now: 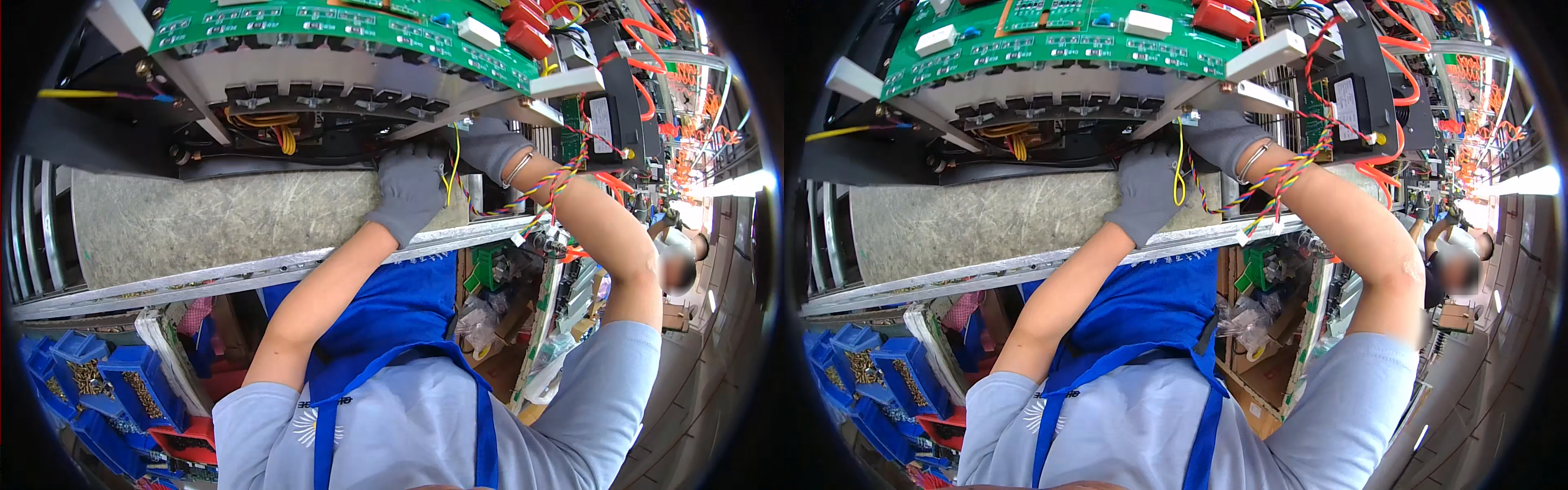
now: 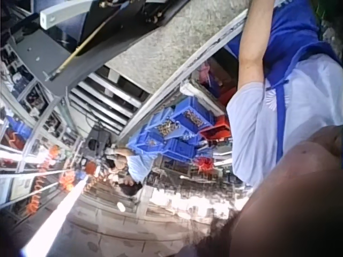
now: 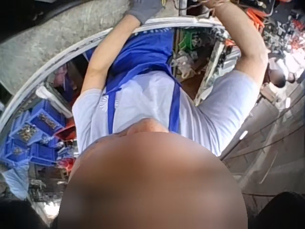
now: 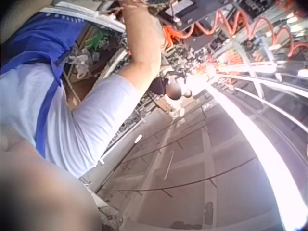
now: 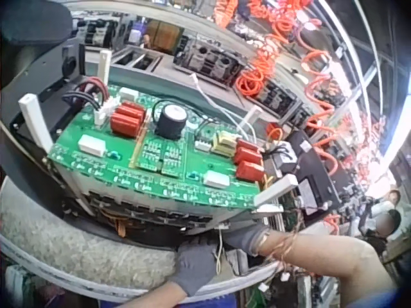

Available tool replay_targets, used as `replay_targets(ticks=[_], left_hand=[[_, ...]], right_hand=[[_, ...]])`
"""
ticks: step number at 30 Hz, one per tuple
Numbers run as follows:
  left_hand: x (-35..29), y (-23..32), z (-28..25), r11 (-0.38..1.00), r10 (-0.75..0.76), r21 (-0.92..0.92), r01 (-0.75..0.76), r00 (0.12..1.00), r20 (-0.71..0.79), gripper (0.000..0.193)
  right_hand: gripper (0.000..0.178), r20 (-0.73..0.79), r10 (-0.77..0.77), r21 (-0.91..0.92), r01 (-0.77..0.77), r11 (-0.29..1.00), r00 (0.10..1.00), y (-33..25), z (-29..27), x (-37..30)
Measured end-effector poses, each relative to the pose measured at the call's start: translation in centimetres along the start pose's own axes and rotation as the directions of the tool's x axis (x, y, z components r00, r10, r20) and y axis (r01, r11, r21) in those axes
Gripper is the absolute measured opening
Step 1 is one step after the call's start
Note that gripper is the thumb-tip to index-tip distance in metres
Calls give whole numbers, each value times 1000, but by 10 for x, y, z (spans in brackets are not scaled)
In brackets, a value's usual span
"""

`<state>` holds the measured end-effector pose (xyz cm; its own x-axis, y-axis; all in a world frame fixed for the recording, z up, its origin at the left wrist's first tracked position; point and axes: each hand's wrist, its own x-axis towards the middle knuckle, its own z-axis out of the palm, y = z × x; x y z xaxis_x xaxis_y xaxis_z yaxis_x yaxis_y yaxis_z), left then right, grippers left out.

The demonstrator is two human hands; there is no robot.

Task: Manually assemble components and secure them into an electronic chassis using hand tools.

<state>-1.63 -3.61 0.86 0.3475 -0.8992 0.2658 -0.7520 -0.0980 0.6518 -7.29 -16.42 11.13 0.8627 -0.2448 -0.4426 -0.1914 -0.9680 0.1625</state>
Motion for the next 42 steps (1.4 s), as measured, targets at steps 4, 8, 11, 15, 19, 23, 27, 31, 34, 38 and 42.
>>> replay_targets(ticks=[4, 8, 11, 15, 19, 23, 27, 31, 34, 38, 42], left_hand=[[2, 0, -1, 999, 38, 12, -37, 998, -56, 34], [-2, -5, -13, 999, 0, -35, 2, 999, 46, 35], [-3, 3, -30, 998, -8, -56, 16, 991, 132, 36], [-24, -10, -30, 993, 116, 28, -116, 993, 3, 49], [-33, 4, -42, 970, 201, 156, -186, 976, -83, 56], [-40, 7, -44, 940, 216, 282, -193, 975, -52, 45], [-41, 14, -45, 927, 234, 308, -213, 972, -32, 33], [-44, 32, -36, 941, 263, 223, -253, 965, -16, 33], [-35, 33, -38, 947, 274, 170, -273, 962, 16, 29], [0, 22, -40, 892, 385, 278, -356, 921, -56, 14], [3, -10, -16, 940, 164, 311, -141, 985, -49, 19]], right_hand=[[28, -54, 82, -241, -93, 966, 995, 1, 7, 3], [19, -260, 97, -103, -127, 987, 961, -22, -11, -10], [26, -444, 117, 13, -124, 992, 888, -34, -9, -44], [28, -750, 353, 391, -56, 919, 560, -69, 23, -90], [25, -468, 752, 874, 117, 471, 465, -102, 74, -113], [33, -88, 771, 987, 158, -17, 630, -106, 85, -101], [38, 148, 639, 807, 282, -519, 755, -96, 84, -81], [34, 184, 546, 577, 360, -733, 817, -77, 116, -67], [31, 111, 540, 480, 430, -764, 835, -71, 118, -73], [30, -86, 871, 853, 487, -186, 484, -84, 100, -62], [26, -567, 774, 823, 220, 524, 281, -89, 104, -44]])
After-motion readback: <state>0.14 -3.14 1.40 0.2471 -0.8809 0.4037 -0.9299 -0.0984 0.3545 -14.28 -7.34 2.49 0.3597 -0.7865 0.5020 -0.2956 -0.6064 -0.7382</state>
